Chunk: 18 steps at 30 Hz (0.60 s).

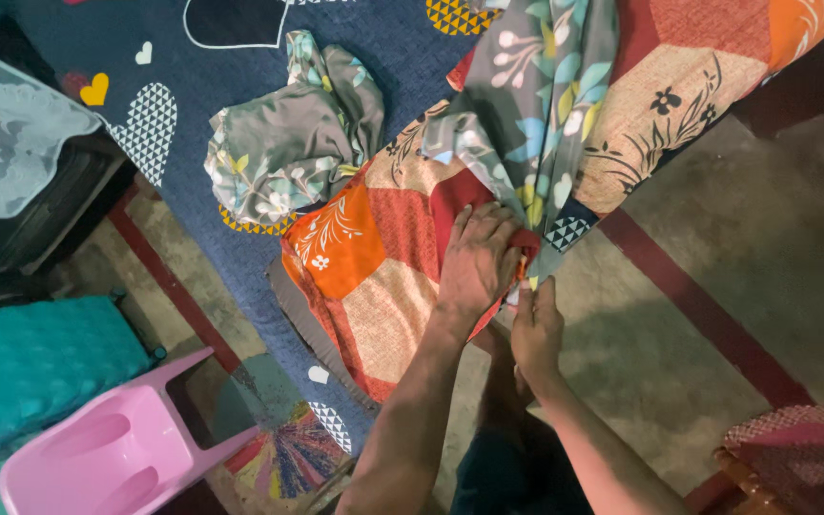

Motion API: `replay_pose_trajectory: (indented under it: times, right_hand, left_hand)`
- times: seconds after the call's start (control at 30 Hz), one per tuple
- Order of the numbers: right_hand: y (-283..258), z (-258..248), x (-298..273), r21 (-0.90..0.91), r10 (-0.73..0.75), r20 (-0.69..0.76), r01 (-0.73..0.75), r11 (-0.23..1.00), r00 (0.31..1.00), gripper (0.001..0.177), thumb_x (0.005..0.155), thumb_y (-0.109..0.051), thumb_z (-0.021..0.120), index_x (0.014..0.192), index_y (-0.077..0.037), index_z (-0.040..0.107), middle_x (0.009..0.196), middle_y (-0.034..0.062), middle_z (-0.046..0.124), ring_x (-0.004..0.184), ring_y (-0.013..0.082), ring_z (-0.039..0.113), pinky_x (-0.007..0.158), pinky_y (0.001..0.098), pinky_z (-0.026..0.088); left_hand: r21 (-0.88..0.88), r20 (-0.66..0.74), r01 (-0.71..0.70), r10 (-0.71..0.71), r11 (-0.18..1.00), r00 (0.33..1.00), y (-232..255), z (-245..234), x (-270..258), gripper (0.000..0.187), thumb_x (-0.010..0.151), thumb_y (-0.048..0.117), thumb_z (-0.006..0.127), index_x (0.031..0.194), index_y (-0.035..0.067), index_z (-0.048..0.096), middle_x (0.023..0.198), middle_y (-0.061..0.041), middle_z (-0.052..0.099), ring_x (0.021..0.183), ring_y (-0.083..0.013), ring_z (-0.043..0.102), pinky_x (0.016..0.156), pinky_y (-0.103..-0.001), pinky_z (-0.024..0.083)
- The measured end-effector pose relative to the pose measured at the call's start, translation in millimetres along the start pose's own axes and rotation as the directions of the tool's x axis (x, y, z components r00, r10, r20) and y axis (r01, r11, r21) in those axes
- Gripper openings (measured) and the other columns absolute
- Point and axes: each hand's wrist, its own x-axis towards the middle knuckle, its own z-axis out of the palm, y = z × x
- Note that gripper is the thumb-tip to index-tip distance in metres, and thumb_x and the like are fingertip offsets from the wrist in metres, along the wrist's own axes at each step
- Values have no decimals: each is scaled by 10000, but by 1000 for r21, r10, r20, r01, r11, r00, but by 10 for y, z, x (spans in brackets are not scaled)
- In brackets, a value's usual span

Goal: The person folds patterned cloth pillowcases and a bedsheet on a bed, gathering them together.

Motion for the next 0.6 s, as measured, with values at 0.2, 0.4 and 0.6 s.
replay_pose_trajectory:
  times: [0.2,0.4,0.6]
  right_hand:
    - [116,-105,79,93,26,-37,-22,995,999,289,1123,-284,458,1277,-47,514,1000,143,664,841,212,647,778,379,555]
    - [21,-329,247,-45,-120,78,124,991,990,404,1088,-288,493,1416,-53,487,1104,154,644,940,202,636,806,363,523]
    - [125,-457,138,-162,-438,222,476,865,871,279,1109,-152,515,1346,-16,572,1104,174,657,933,259,635,827,368,512]
  left_hand:
    - [-88,46,-34,38,996,998,-80,92,-112,414,879,243,719,1260,88,665,1338,-77,648,1373,-280,520,1249,-501,308]
    - [-30,110,-118,121,993,987,-252,497,-179,374,834,242,718,1181,105,709,1319,-89,654,1325,-281,539,1187,-477,331]
    - [-29,-57,-104,102,994,993,-414,862,-249,271,851,161,648,1084,37,706,1209,-199,684,1246,-367,586,1206,-489,378]
